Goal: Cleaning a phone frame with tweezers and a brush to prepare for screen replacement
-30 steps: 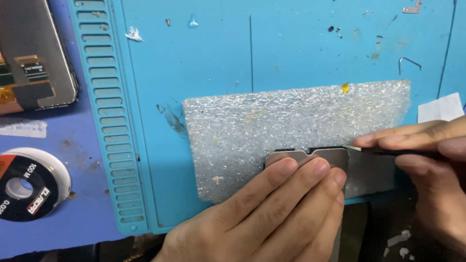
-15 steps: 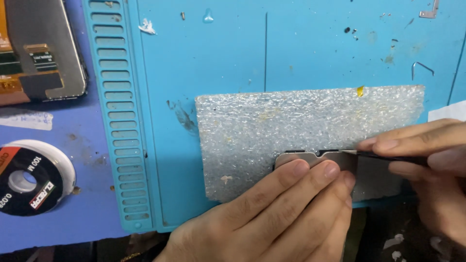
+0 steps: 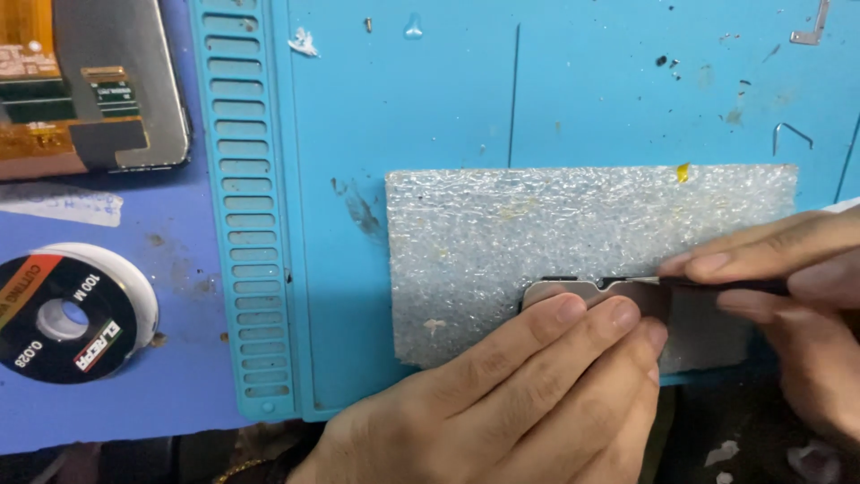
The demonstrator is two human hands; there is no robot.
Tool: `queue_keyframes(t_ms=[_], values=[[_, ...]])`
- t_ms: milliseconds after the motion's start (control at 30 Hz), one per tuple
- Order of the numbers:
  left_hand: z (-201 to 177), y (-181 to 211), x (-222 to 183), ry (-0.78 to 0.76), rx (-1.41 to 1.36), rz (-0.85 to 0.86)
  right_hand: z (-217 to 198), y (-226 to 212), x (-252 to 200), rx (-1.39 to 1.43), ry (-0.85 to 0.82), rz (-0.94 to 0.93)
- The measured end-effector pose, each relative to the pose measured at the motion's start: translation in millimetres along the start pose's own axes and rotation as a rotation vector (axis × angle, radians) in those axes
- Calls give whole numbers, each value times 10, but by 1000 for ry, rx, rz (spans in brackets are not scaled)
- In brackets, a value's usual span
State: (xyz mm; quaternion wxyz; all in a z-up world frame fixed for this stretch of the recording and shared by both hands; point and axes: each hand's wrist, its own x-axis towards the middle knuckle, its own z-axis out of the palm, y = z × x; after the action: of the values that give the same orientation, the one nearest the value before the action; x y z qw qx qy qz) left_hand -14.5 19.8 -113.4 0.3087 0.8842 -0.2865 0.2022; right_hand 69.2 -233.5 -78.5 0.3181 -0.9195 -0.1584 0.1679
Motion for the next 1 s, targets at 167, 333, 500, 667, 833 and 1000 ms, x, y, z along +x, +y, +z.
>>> queue_keyframes(t_ms=[167,333,500,667,833,1000], values=[[13,-17,-9,8,16,-7,28,301,-200,31,56,-11],[-11,8,20,-16,6,-14,-52,116,-93,28,-84,-71],[12,-12,-10,18,30,7,30,177,-68,76,30,-22],[-4,6,11,-3,7,-11,27,199,-142,61,23,-2],[-21,14,43,-34,-20,11,-67,-3,-6,36,84,-106],[6,12,19,9,44,19,-17,156,-46,64,3,-21]])
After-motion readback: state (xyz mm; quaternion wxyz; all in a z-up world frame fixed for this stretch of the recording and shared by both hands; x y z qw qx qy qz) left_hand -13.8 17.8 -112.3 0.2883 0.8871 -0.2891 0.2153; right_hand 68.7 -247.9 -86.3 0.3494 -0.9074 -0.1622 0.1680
